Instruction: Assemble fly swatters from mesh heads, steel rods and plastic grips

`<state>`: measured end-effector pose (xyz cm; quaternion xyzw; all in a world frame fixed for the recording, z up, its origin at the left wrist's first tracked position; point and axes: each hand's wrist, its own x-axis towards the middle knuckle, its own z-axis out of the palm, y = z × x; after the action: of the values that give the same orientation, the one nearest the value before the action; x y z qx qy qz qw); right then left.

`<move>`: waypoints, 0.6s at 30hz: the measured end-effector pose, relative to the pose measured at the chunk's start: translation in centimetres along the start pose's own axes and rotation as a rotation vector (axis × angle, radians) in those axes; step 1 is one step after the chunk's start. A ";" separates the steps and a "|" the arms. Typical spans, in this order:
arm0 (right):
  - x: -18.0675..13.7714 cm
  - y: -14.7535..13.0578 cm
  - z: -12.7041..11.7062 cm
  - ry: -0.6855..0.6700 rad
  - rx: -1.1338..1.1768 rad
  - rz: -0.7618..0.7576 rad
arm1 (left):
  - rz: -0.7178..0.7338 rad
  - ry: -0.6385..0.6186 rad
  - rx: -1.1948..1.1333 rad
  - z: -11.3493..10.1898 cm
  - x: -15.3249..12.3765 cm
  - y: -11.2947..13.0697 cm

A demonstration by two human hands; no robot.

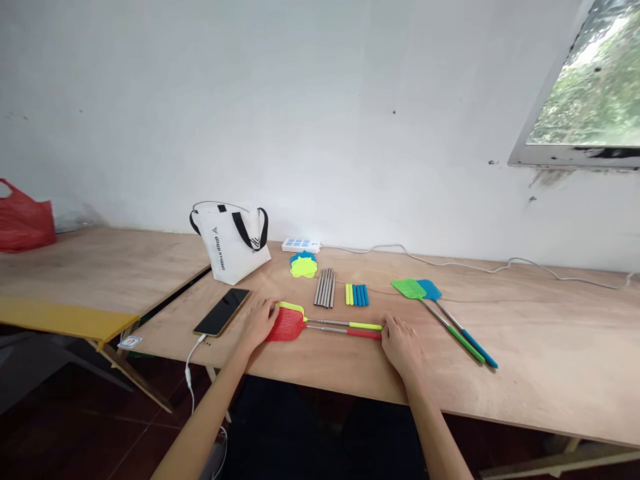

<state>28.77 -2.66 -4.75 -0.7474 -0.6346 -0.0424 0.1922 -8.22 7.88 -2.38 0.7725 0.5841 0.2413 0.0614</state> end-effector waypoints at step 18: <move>0.1 0.0 -0.1 -0.033 -0.010 0.020 | -0.006 0.028 -0.265 0.4 0.7 -1.7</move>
<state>28.81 -2.63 -4.64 -0.7553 -0.6298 -0.0313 0.1786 -9.34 9.13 -3.19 0.7523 0.5504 0.3270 0.1556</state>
